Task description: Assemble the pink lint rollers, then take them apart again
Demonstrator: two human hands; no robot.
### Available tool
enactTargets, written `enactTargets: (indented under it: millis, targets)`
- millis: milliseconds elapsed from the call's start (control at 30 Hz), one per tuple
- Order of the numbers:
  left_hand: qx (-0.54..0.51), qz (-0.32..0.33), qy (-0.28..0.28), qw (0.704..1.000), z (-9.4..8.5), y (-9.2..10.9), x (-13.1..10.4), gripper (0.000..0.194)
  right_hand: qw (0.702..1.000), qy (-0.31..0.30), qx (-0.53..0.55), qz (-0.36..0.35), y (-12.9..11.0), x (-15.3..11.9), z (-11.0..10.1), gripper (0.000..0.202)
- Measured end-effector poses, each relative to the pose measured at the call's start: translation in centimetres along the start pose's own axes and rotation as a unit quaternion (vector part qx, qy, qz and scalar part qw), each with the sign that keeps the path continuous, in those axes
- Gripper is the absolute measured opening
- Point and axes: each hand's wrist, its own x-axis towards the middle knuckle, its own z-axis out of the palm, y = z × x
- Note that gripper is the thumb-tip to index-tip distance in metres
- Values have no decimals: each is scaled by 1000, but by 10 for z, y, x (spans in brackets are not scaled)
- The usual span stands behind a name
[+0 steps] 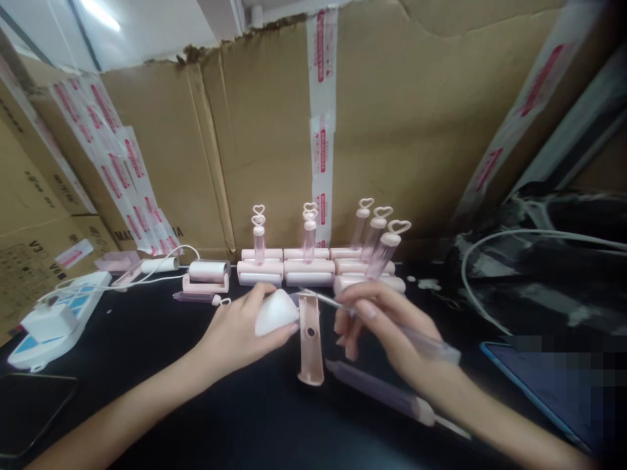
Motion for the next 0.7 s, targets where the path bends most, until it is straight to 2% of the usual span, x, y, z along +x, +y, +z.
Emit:
enactTargets:
  millis: [100, 200, 267, 367, 433, 567, 700]
  targets:
    - [127, 93, 7, 988, -2, -1, 21, 43, 999, -7, -36, -29, -16, 18, -11, 19]
    - [198, 164, 33, 966, 1, -3, 35, 43, 999, -29, -29, -15, -20, 30, -15, 31]
    - [224, 181, 59, 956, 4, -5, 38, 42, 999, -39, -36, -9, -16, 34, -13, 32]
    - [235, 202, 94, 946, 8, -9, 34, 40, 995, -2, -81, -58, -3, 37, -4, 14]
    - [237, 221, 113, 939, 9, -12, 30, 39, 994, -1, -72, -85, 7, 39, 4, 21]
    - [254, 257, 133, 923, 10, -17, 27, 42, 995, -87, 37, -36, 20, 44, 15, 20]
    - [282, 297, 140, 902, 13, -23, 28, 42, 990, -127, 69, -1, 23, 45, 15, 27]
